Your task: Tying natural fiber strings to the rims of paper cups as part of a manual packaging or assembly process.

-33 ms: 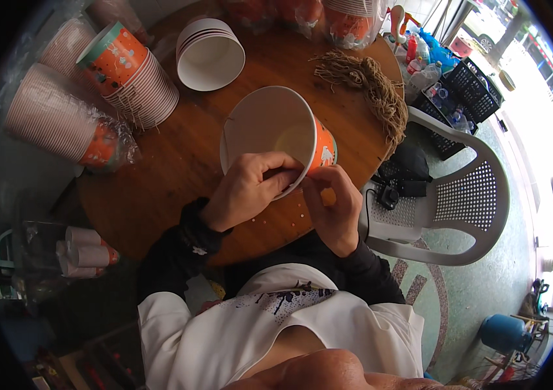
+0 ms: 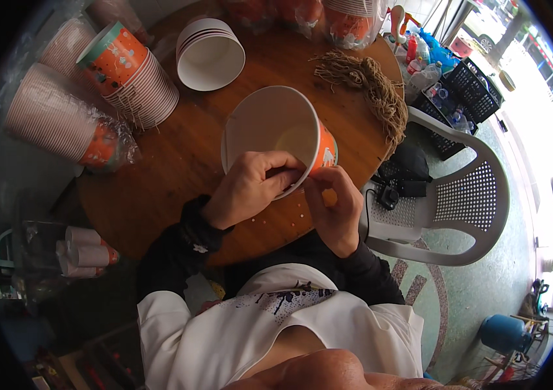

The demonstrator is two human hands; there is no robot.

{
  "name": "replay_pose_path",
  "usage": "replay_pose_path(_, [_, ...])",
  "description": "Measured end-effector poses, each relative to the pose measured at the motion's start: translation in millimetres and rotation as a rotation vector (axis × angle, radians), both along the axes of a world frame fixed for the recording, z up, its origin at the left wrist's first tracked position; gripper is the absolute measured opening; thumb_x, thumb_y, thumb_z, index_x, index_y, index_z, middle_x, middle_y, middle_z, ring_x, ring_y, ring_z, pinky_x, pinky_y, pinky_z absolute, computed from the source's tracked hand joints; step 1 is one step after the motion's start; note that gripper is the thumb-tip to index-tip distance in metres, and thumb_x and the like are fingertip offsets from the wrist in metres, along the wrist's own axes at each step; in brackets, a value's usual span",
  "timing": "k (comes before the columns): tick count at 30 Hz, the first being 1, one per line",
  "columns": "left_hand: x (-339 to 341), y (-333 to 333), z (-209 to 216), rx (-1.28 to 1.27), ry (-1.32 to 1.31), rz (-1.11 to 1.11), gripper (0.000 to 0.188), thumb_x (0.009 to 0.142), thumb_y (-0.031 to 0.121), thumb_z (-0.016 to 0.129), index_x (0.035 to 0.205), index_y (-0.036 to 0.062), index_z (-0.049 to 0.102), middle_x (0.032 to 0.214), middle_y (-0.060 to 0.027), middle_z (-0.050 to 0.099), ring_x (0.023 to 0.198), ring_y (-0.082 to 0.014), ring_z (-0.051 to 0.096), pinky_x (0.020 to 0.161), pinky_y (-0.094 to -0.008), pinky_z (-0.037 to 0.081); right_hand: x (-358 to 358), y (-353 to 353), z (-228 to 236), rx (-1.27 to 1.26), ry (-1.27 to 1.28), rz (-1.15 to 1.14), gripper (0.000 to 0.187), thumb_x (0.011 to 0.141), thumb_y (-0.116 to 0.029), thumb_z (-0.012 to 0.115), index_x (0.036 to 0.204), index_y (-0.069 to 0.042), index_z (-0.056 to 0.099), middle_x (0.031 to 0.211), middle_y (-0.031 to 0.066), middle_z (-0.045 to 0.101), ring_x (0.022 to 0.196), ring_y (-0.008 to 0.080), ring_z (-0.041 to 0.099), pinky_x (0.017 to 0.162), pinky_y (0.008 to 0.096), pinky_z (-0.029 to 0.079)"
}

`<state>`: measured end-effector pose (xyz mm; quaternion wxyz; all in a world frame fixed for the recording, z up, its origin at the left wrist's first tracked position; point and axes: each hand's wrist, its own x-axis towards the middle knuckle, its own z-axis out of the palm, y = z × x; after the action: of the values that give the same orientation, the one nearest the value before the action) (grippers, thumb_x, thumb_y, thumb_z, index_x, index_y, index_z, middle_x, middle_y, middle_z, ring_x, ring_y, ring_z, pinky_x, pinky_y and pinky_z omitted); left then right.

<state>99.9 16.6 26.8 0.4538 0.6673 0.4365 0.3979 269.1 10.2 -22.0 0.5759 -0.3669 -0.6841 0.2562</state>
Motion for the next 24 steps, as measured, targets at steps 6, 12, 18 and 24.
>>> replay_pose_path(6, [13.4, 12.5, 3.1, 0.323, 0.268, -0.013, 0.009, 0.088, 0.004, 0.062, 0.095, -0.0016, 0.063, 0.084, -0.0155, 0.068, 0.074, -0.0264, 0.069, 0.065, -0.0337, 0.054, 9.0, -0.1, -6.1, -0.261, 0.143, 0.034, 0.012, 0.089, -0.001, 0.066, 0.097, -0.001, 0.057, 0.075, 0.0063, 0.063, 0.062, 0.0112, 0.062, 0.055, 0.0252, 0.049])
replay_pose_path(12, [13.8, 23.4, -6.4, 0.608, 0.594, 0.101, 0.01, 0.083, 0.005, 0.062, 0.089, 0.0036, 0.054, 0.082, -0.0132, 0.061, 0.07, -0.033, 0.063, 0.062, -0.0411, 0.052, 31.0, 5.4, 16.8, -0.65, 0.346, 0.359, 0.019, 0.092, -0.003, 0.063, 0.108, -0.002, 0.053, 0.079, 0.005, 0.066, 0.059, 0.0049, 0.057, 0.049, 0.0181, 0.043])
replay_pose_path(18, [2.4, 18.4, 5.0, 0.711, 0.647, 0.172, 0.013, 0.082, -0.002, 0.06, 0.092, 0.0031, 0.053, 0.087, -0.0127, 0.06, 0.077, -0.0318, 0.063, 0.064, -0.0395, 0.05, 32.3, 16.8, 35.2, -0.401, 0.173, 0.405, 0.013, 0.09, 0.0, 0.063, 0.104, -0.001, 0.062, 0.081, 0.0006, 0.065, 0.064, 0.0012, 0.053, 0.054, 0.0177, 0.042])
replay_pose_path(24, [-14.1, 14.2, 12.4, 0.832, 0.464, 0.21, 0.018, 0.08, 0.001, 0.064, 0.094, 0.0056, 0.053, 0.089, -0.0104, 0.057, 0.079, -0.0308, 0.06, 0.067, -0.0399, 0.049, 18.7, 32.8, 48.9, -0.351, -0.046, 0.374, 0.017, 0.088, -0.005, 0.065, 0.104, 0.001, 0.063, 0.08, 0.002, 0.065, 0.065, 0.0021, 0.054, 0.057, 0.0203, 0.044])
